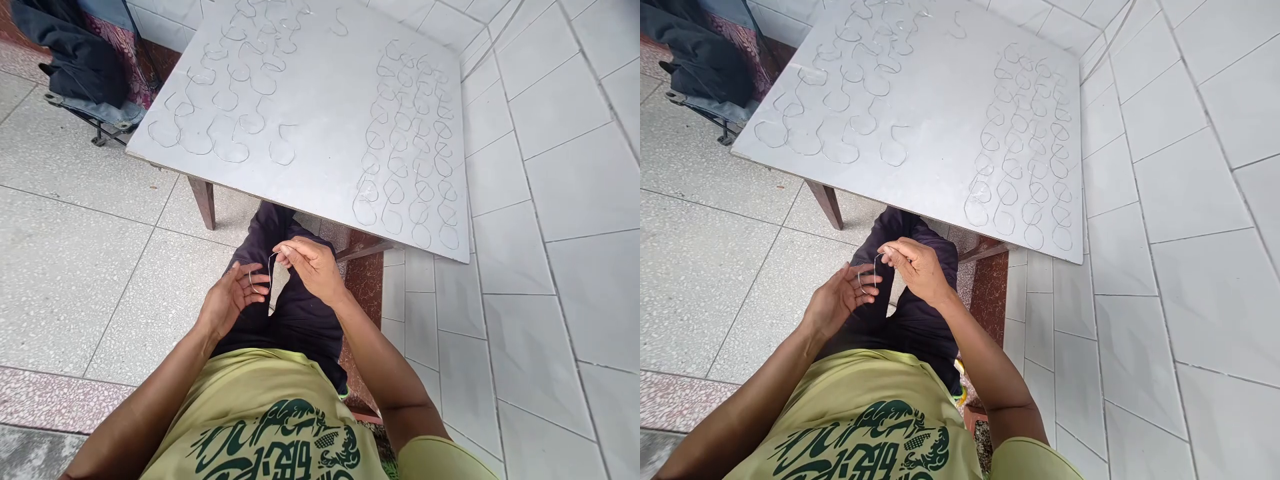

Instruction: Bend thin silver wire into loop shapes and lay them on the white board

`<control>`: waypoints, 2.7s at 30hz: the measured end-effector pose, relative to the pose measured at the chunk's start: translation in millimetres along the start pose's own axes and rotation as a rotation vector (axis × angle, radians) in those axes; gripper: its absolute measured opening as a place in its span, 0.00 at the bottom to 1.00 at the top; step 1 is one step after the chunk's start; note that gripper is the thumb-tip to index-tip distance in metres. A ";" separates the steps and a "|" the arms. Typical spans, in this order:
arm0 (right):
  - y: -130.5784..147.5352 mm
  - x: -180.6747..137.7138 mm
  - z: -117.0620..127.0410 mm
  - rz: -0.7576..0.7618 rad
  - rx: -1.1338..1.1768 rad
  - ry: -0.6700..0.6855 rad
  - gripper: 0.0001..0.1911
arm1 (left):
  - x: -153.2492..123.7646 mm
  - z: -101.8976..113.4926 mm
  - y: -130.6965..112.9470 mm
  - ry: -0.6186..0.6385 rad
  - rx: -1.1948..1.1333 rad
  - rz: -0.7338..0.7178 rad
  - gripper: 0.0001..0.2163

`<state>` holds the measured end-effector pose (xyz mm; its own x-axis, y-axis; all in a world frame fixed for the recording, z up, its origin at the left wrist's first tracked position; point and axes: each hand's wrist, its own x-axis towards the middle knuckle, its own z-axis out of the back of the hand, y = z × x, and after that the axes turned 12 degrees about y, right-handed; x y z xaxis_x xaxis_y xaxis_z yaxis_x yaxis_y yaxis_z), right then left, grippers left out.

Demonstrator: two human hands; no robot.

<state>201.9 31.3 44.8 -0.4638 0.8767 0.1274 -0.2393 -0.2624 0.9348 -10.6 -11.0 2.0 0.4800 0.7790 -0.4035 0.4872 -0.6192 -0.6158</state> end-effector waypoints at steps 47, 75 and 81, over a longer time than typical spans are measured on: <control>-10.0 -0.9 -39.4 -0.526 0.410 0.175 0.21 | 0.0 3.5 -11.4 -0.013 0.438 -0.361 0.11; 8.0 -12.1 -64.6 -0.241 0.569 -0.158 0.14 | 9.7 9.8 -30.5 0.220 -0.152 -0.070 0.14; 6.7 -14.5 -68.0 -0.257 0.586 -0.147 0.14 | 12.3 14.8 -28.0 0.268 -0.120 -0.036 0.16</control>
<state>149.0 -10.5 26.7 -0.3223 0.9392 -0.1189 0.1965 0.1892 0.9621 -29.2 17.4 4.2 0.6285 0.7566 -0.1801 0.5827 -0.6115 -0.5354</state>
